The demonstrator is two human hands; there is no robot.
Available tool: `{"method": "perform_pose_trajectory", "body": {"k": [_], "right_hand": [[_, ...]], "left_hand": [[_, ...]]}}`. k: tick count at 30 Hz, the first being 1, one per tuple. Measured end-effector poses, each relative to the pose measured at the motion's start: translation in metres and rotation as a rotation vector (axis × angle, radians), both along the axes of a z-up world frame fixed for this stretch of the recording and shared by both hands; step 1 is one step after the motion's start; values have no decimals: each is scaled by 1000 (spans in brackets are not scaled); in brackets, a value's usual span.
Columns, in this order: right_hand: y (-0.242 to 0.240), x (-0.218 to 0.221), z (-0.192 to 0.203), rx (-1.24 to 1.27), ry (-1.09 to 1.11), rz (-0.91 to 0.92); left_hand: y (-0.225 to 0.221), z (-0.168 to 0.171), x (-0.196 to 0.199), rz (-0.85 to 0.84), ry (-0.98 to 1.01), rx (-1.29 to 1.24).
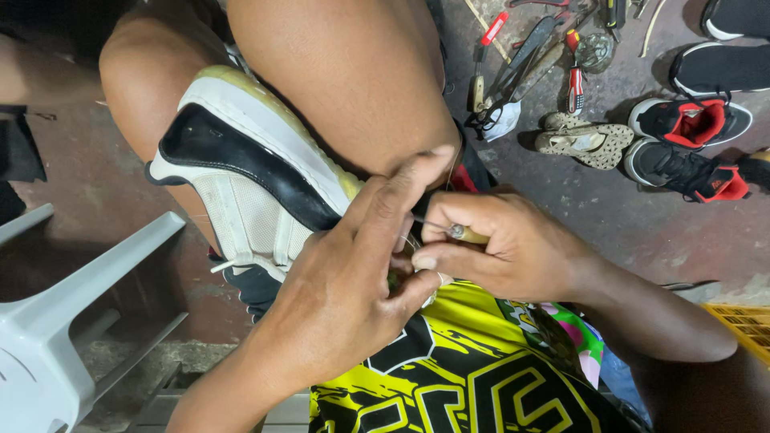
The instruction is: The person is stitching the sole of a sneaker using a needle and thread. They repeatedly push the needle through the rubber sole and pull the thread tight, working along the edge of the shoe while holding it on their lap.
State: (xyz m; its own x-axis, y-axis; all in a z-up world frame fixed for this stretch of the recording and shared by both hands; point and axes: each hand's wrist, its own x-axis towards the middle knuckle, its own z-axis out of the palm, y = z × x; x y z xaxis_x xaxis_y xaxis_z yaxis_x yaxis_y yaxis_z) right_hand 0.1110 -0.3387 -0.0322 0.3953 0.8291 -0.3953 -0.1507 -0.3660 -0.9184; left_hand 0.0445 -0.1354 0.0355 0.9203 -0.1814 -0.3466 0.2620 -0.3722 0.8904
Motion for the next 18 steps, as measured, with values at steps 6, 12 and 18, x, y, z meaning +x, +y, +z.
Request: {"method": "perform_pose_trajectory", "body": {"k": [6,12,18], "right_hand": [[8,8,-8,-89,-311,-7],[-49,64,-51,-174,-1124,-93],[-108,77,-47,-486,-909,-166]], "left_hand": [[-3,-3,-6,59,98,-73],[-4,-4,-7,25,61,15],[-3,-3,-2,36,-104,28]]}}
